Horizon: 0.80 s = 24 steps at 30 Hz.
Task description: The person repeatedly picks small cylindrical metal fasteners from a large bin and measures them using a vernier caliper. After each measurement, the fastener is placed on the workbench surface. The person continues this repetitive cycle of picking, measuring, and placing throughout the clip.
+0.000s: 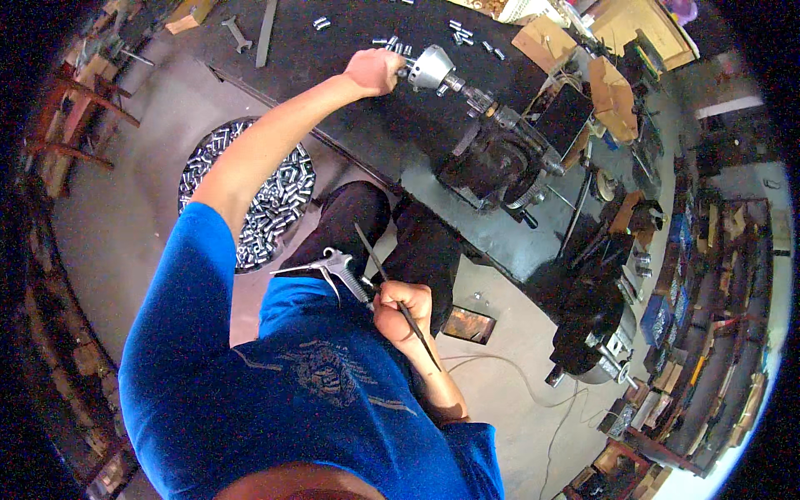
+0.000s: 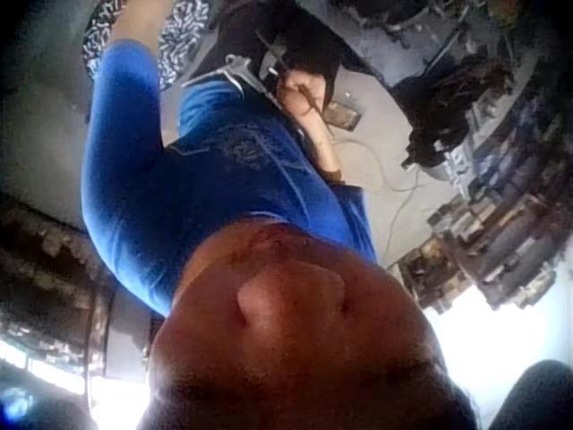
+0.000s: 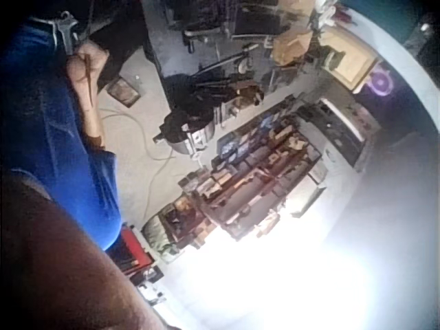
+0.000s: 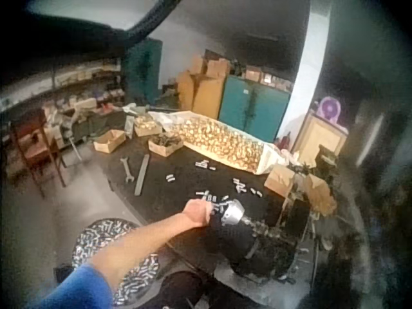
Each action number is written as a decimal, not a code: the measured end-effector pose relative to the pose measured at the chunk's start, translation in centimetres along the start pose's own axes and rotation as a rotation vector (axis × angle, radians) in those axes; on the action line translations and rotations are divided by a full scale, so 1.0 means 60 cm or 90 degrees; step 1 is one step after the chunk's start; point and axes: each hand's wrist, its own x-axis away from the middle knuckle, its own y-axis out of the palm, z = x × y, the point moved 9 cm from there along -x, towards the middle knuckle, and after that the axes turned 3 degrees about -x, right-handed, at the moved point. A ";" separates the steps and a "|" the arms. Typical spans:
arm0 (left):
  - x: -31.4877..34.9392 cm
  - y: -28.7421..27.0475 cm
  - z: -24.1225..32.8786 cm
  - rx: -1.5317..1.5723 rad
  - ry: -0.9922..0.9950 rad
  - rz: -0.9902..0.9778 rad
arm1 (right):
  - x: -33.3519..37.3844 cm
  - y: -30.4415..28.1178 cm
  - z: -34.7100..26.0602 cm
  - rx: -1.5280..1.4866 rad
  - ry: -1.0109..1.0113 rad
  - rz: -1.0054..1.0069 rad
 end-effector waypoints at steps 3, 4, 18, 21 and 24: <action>-0.007 0.000 0.007 0.031 0.021 0.033 | -0.004 0.001 -0.003 -0.085 0.025 0.014; 0.001 -0.013 0.013 0.059 0.053 0.076 | -0.001 -0.003 0.005 -0.053 0.013 0.023; 0.416 0.023 -0.159 0.103 -0.171 -0.134 | -0.009 0.021 0.012 -0.007 -0.018 -0.027; 0.476 0.123 -0.177 0.131 -0.294 -0.222 | -0.008 0.023 0.023 0.007 -0.019 -0.053; 0.496 0.182 -0.180 0.082 -0.372 -0.271 | -0.007 0.029 0.015 0.013 0.009 -0.016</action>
